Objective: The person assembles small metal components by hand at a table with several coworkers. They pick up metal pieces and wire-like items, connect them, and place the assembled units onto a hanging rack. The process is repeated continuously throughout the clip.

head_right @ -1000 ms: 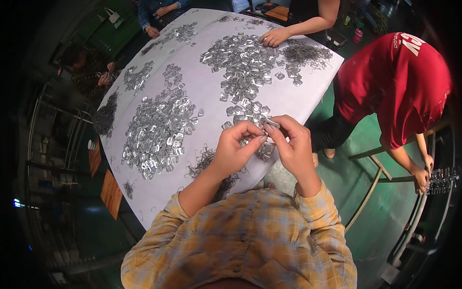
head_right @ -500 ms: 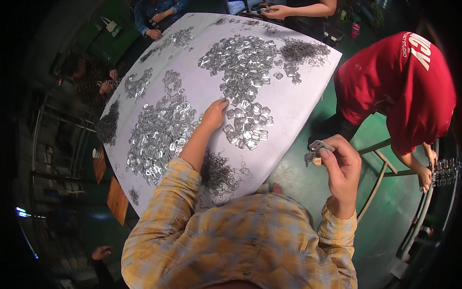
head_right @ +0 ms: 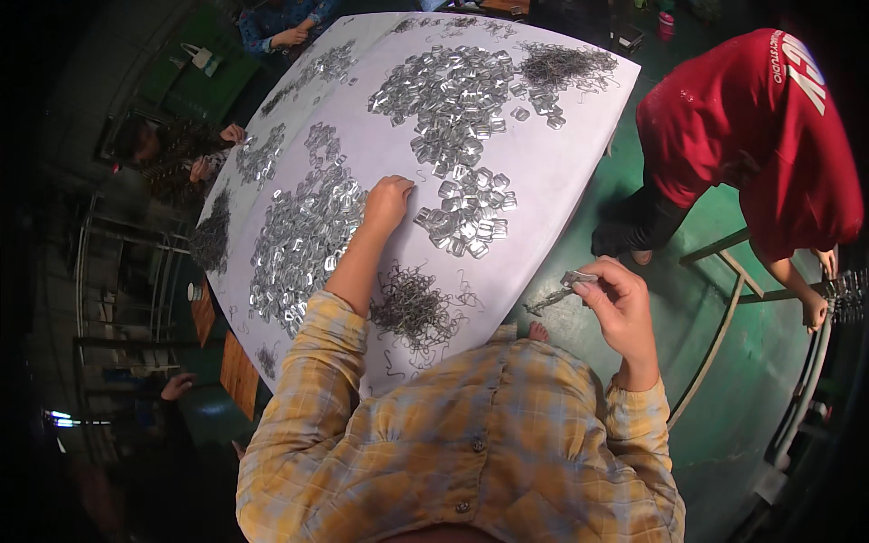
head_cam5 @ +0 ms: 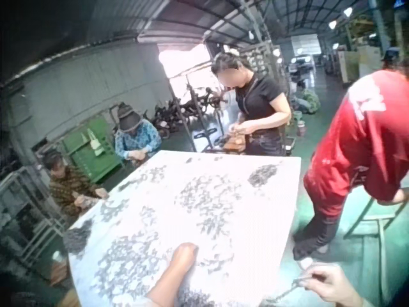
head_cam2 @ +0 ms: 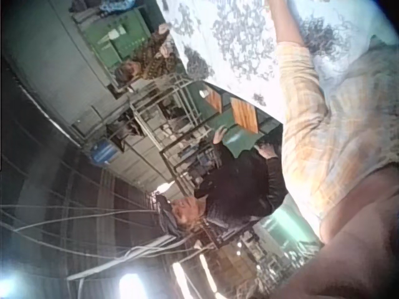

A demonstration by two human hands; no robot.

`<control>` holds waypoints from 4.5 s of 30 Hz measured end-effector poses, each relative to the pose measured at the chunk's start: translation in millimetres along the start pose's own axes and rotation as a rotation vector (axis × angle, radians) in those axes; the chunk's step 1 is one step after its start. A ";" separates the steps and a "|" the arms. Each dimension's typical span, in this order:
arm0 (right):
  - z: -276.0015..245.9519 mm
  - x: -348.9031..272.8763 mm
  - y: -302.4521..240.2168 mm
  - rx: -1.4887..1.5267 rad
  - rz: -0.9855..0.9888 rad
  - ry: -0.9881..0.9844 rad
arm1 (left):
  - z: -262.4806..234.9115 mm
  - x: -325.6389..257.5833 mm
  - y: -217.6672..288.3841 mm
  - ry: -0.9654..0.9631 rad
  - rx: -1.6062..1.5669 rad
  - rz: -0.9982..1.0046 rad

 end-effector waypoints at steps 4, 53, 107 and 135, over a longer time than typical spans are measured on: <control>8.2 -4.5 3.0 -0.053 -0.050 -0.039 | 29.6 17.2 4.3 -0.109 0.223 0.306; 109.9 54.3 105.0 -0.467 -0.474 -0.044 | -78.9 -93.1 225.0 -0.196 -1.094 -0.464; 37.5 -6.0 63.0 0.377 0.208 0.018 | -40.4 -52.7 77.8 -0.121 -0.450 -0.478; 43.1 -10.3 67.1 0.318 0.200 0.003 | -39.3 -71.7 77.0 -0.336 -0.792 -0.766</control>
Point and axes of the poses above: each hand's wrist, its own x-axis towards the middle knuckle, its own z-axis out of the palm, y = z × x, the point moved 3 cm from there along x, towards the middle knuckle, and after that the axes turned 15 degrees about y, right-handed, at the moved point
